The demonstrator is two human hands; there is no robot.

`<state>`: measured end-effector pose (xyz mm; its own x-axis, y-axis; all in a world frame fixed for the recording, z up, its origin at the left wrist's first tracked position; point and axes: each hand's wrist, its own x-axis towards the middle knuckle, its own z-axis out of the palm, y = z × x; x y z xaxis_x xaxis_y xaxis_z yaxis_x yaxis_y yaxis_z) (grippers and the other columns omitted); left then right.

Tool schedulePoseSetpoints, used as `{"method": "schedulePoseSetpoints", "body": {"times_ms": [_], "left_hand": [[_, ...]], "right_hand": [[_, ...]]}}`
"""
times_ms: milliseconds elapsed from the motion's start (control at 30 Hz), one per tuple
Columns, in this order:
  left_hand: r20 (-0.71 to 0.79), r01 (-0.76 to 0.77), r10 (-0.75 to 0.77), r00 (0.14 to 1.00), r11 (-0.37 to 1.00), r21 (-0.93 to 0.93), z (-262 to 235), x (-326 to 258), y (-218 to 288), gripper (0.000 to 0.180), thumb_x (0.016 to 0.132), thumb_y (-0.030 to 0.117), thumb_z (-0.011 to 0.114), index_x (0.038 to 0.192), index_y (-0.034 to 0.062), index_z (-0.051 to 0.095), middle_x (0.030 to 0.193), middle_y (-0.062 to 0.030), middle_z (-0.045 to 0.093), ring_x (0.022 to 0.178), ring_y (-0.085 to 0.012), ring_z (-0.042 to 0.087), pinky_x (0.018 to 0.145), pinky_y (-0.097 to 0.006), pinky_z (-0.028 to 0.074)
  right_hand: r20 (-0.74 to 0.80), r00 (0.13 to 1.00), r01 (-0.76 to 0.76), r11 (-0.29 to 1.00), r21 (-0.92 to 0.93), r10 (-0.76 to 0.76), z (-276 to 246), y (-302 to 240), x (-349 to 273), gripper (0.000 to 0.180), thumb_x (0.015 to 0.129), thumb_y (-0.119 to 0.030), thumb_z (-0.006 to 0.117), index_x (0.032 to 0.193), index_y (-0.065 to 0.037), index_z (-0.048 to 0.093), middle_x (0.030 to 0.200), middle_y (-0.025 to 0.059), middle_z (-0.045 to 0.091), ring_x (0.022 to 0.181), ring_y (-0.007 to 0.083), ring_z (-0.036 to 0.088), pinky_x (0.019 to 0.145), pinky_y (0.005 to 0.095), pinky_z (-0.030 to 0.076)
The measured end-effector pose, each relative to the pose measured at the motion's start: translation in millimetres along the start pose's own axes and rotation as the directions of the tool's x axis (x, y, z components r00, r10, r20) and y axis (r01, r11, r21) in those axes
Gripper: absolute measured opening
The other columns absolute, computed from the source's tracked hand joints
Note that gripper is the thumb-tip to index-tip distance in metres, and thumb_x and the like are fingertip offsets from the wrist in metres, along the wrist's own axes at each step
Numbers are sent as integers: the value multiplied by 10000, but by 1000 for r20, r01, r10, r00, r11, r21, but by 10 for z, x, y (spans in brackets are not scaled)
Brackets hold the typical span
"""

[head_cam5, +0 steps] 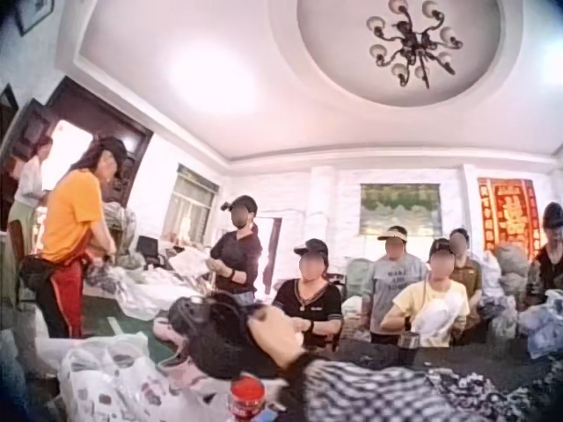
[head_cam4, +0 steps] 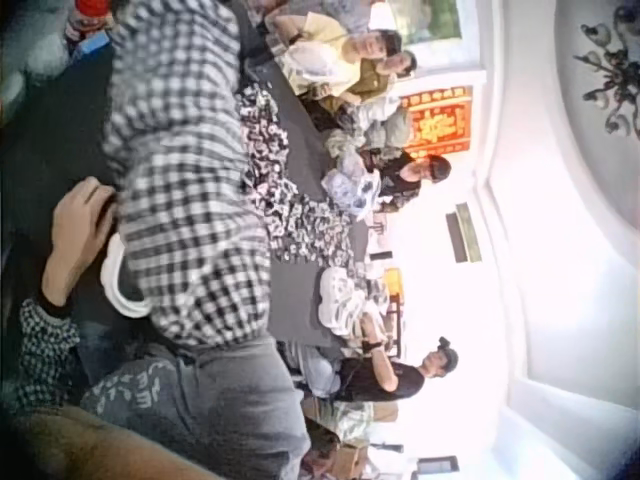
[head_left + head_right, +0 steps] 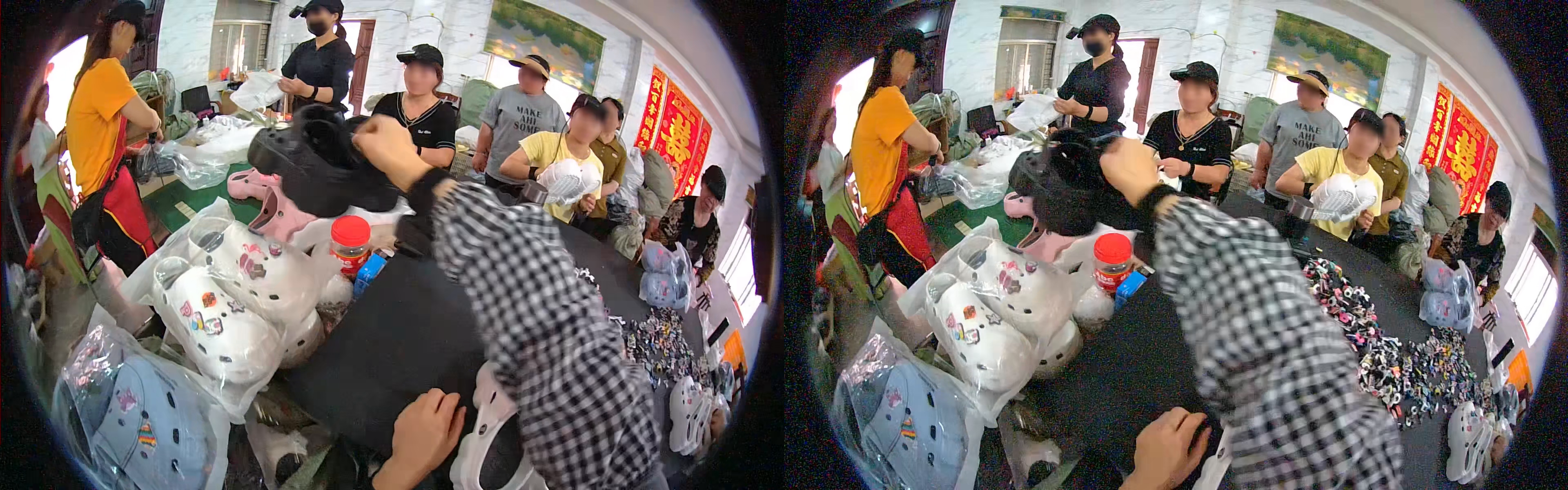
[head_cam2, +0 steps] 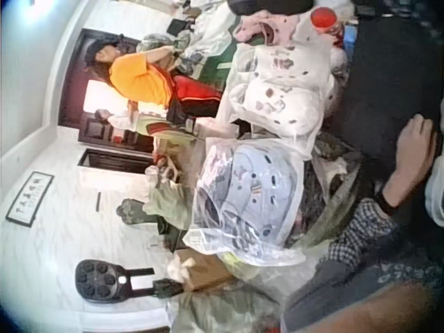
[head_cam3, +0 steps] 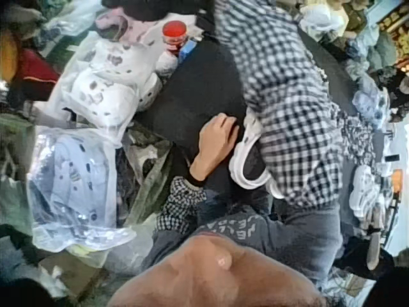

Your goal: The recorder is attaching decorative charms to foam clogs at a manufacturing table alongside other workers.

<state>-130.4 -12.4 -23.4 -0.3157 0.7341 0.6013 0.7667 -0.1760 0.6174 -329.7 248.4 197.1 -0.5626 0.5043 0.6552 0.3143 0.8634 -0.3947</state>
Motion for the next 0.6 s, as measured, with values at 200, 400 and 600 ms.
{"method": "schedulePoseSetpoints", "body": {"times_ms": [200, 400, 600], "left_hand": [[8, 74, -75, 997, 996, 39, -48, -83, -38, 187, 839, 185, 690, 977, 71, 635, 833, -68, 553, 736, -257, 611, 624, -372, 505], [60, 76, -79, 995, 996, 47, -6, 28, 10, 182, 817, 164, 701, 971, 71, 674, 861, -102, 622, 779, -301, 633, 669, -403, 509], [34, 50, -53, 998, 997, 65, 90, 36, 11, 185, 766, 53, 651, 948, 23, 656, 822, -135, 569, 785, -328, 583, 681, -407, 464]], "right_hand": [[195, 905, 295, 887, 354, -379, -340, -515, -254, 294, 876, -201, 649, 1063, 25, 648, 869, 89, 698, 749, 131, 674, 646, 254, 532], [393, 900, 98, 966, 238, -188, -2416, 21, -1507, 213, 933, -163, 617, 1053, 9, 652, 866, 50, 680, 756, 102, 656, 689, 262, 536], [117, 959, -255, 966, -50, 259, -4695, 466, -3125, 240, 981, -177, 580, 1103, 21, 639, 922, 48, 662, 821, 92, 629, 748, 249, 527]]}}
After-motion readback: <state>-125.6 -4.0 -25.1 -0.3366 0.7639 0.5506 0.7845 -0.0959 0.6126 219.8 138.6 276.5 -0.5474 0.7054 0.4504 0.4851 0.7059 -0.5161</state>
